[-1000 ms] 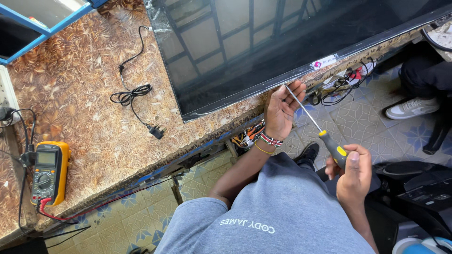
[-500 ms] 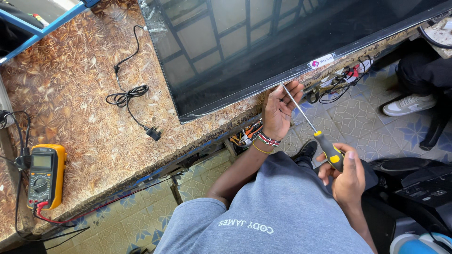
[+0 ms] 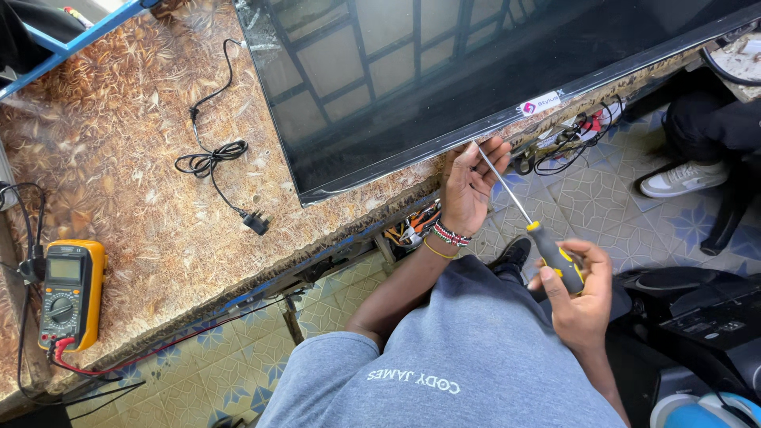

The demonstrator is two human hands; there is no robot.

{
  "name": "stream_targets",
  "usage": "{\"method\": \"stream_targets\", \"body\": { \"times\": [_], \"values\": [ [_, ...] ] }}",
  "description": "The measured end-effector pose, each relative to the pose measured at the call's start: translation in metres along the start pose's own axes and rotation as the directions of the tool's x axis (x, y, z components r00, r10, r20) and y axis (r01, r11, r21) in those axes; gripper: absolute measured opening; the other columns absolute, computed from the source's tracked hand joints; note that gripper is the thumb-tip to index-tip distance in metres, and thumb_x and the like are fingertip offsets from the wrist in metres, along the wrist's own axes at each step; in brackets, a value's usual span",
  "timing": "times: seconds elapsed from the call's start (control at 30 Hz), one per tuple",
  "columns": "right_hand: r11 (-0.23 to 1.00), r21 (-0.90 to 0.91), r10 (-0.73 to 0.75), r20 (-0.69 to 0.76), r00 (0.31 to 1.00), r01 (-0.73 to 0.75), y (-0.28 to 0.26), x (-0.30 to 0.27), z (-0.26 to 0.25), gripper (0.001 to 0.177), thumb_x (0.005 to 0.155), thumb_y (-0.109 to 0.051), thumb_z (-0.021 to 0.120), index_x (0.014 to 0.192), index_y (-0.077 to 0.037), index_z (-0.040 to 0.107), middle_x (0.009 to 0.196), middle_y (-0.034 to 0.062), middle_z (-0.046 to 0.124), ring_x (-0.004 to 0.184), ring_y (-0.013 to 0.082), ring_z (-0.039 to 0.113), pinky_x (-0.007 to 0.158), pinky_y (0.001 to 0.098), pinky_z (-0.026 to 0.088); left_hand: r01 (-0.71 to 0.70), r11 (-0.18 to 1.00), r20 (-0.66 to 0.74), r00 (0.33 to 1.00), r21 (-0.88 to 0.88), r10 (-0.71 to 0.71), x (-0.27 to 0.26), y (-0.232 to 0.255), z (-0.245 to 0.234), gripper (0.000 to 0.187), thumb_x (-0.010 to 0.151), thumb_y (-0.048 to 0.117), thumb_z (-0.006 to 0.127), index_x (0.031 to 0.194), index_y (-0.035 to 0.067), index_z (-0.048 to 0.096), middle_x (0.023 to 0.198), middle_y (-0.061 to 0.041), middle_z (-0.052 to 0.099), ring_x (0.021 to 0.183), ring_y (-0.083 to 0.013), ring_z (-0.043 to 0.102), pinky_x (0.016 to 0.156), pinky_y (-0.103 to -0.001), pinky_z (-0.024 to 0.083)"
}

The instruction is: The person uses a screwdriver to remove screws from the bottom bezel of a flat-screen TV. They then lift and detach the bezel from the TV frame.

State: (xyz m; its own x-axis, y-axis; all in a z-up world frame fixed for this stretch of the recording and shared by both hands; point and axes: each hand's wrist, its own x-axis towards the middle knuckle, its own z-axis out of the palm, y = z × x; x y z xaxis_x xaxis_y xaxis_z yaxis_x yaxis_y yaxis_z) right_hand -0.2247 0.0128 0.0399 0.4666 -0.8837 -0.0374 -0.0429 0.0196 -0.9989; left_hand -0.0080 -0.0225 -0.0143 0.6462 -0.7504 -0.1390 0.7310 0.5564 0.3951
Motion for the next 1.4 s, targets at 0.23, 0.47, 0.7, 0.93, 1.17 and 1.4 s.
{"method": "stream_targets", "body": {
  "times": [0.23,0.47,0.7,0.93,1.17,1.4],
  "values": [
    [0.993,0.113,-0.020,0.060,0.998,0.013,-0.006,0.003,0.000,0.036,0.099,-0.005,0.055,0.132,0.000,0.041,0.114,0.0240,0.058,0.072,0.0262,0.066,0.048,0.0280,0.054,0.000,1.000,-0.007,1.000,-0.015,-0.001,0.001,-0.001,-0.004,0.010,0.103,0.014,0.062,0.109,0.009,0.068,0.116,-0.022,0.071,0.110,-0.0352,0.070,0.098,-0.040,0.059],
    [0.991,0.098,0.092,0.030,0.995,-0.094,-0.004,0.006,0.000,0.039,0.111,-0.029,0.037,0.129,0.003,0.051,0.095,0.0284,0.065,0.053,0.0205,0.054,0.040,0.0276,0.036,-0.025,0.999,-0.134,0.991,0.029,0.029,0.005,-0.003,-0.014,0.008,0.099,0.009,0.069,0.107,0.009,0.071,0.114,-0.017,0.073,0.105,-0.0271,0.072,0.091,-0.034,0.063],
    [0.995,0.100,-0.033,0.041,0.999,0.029,0.023,0.008,-0.006,0.035,0.112,-0.020,0.041,0.133,0.007,0.051,0.090,0.0266,0.066,0.054,0.0181,0.055,0.041,0.0244,0.039,-0.019,0.994,-0.174,0.984,0.108,0.038,0.004,-0.004,-0.014,0.007,0.102,0.013,0.069,0.107,0.010,0.070,0.116,-0.016,0.073,0.107,-0.0258,0.072,0.094,-0.035,0.063],
    [0.975,0.165,-0.137,-0.082,0.987,0.149,0.052,0.014,-0.014,0.037,0.102,0.003,0.059,0.136,0.010,0.046,0.102,0.0248,0.062,0.063,0.0204,0.061,0.054,0.0285,0.053,-0.014,0.996,-0.152,0.988,0.087,0.027,0.007,-0.007,-0.004,0.010,0.102,0.015,0.069,0.112,0.012,0.067,0.114,-0.014,0.074,0.104,-0.0246,0.073,0.092,-0.034,0.063],
    [0.967,0.248,-0.031,-0.115,0.993,0.059,0.039,0.008,-0.004,0.041,0.103,-0.014,0.057,0.137,0.005,0.044,0.118,0.0215,0.059,0.087,0.0251,0.069,0.069,0.0347,0.062,-0.025,0.998,-0.141,0.989,0.064,0.034,0.011,-0.012,-0.007,0.010,0.103,0.013,0.067,0.112,0.009,0.065,0.112,-0.015,0.074,0.103,-0.0253,0.073,0.091,-0.034,0.064],
    [0.975,0.209,0.072,0.018,0.997,-0.074,0.027,0.005,-0.002,0.037,0.115,-0.025,0.038,0.135,0.003,0.051,0.090,0.0256,0.065,0.052,0.0180,0.058,0.037,0.0219,0.040,-0.048,0.992,-0.135,0.989,0.113,0.063,0.011,-0.014,-0.013,0.014,0.103,0.013,0.068,0.115,0.009,0.065,0.112,-0.014,0.075,0.102,-0.0240,0.073,0.091,-0.033,0.063]
  ]
}}
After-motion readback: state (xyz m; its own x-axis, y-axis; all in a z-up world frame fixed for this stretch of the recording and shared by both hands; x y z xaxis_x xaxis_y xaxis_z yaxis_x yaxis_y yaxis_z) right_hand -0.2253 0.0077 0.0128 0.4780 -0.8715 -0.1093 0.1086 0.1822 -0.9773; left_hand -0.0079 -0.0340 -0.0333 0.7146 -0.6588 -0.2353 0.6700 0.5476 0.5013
